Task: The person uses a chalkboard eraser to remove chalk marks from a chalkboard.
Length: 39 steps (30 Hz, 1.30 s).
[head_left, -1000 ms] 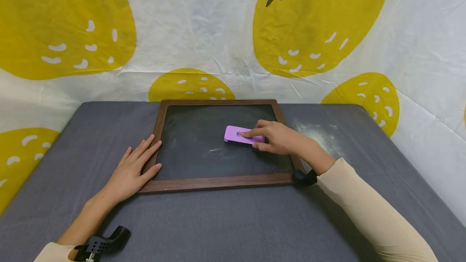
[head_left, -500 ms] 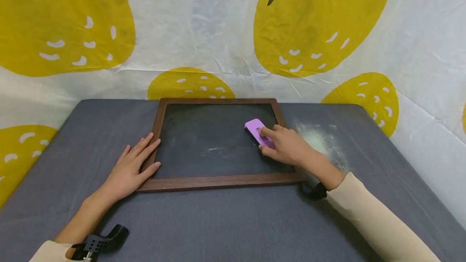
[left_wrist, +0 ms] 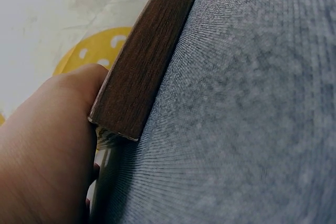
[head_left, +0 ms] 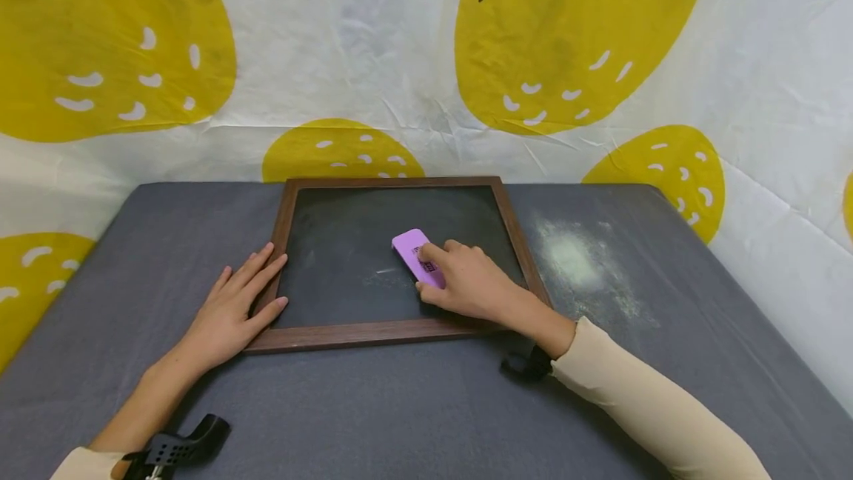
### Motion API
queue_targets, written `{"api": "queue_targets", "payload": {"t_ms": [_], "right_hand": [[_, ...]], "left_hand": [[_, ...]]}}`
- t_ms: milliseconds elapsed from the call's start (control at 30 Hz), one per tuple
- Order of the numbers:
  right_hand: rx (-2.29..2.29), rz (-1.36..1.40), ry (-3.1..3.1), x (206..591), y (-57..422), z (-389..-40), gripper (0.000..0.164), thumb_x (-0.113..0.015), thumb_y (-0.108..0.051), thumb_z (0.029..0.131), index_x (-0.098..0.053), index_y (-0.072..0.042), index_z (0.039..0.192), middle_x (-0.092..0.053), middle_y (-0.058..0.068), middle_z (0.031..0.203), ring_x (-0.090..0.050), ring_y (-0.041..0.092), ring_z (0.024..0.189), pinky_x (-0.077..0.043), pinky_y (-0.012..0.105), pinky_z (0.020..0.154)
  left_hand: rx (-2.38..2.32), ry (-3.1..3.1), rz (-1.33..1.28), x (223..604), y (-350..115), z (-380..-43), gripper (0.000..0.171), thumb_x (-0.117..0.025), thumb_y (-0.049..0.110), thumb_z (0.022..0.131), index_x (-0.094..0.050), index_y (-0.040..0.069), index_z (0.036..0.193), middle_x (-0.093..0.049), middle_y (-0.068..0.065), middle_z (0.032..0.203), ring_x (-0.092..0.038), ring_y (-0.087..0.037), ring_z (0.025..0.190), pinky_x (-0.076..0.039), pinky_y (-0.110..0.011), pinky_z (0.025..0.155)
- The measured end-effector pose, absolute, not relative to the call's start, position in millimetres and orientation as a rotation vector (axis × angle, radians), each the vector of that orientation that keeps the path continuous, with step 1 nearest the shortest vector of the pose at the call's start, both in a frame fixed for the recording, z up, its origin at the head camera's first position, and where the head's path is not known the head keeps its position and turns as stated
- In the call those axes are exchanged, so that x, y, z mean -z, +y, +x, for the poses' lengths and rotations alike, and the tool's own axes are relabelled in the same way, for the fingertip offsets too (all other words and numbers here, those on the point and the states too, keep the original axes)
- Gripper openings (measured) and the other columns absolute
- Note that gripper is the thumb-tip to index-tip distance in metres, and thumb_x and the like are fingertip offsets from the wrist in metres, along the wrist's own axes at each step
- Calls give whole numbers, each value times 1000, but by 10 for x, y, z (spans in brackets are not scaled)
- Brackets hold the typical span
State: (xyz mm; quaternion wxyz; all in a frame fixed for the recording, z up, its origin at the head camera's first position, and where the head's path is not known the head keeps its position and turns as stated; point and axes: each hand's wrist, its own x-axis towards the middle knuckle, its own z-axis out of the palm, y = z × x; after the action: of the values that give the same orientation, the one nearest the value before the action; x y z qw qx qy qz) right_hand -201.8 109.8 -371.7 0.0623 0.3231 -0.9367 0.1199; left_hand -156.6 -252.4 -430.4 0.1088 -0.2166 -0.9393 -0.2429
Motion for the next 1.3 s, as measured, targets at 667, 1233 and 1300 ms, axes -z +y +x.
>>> {"api": "queue_targets", "payload": {"t_ms": [667,1233,1300], "right_hand": [[-440,1610,-2792,3501,994,-2215,37,-70,-23,84,-68,-17,120,-54,-2,89,-47,12,73,-40,25,63],[-390,1634,-2843,3372,1613,-2378,37,-73,-21,85,-69,-21,122,-49,-3,83,-41,6,61,-39,25,58],[-393,1611,-2845,3378,1711,-2392,38,-74,-20,84,-69,-21,122,-49,-3,83,-41,6,60,-39,24,57]], "left_hand": [[722,-2752,-649,4284,-2555,-1570,63,-57,32,97,-31,13,151,-20,-14,157,-23,-44,138,-6,-61,109],[730,-2773,-647,4228,-2519,-1557,65,-58,33,96,-31,14,152,-20,-13,157,-22,-43,139,-5,-61,110],[739,-2771,-642,4238,-2534,-1544,65,-58,33,96,-31,14,151,-20,-13,157,-22,-43,139,-5,-60,110]]}}
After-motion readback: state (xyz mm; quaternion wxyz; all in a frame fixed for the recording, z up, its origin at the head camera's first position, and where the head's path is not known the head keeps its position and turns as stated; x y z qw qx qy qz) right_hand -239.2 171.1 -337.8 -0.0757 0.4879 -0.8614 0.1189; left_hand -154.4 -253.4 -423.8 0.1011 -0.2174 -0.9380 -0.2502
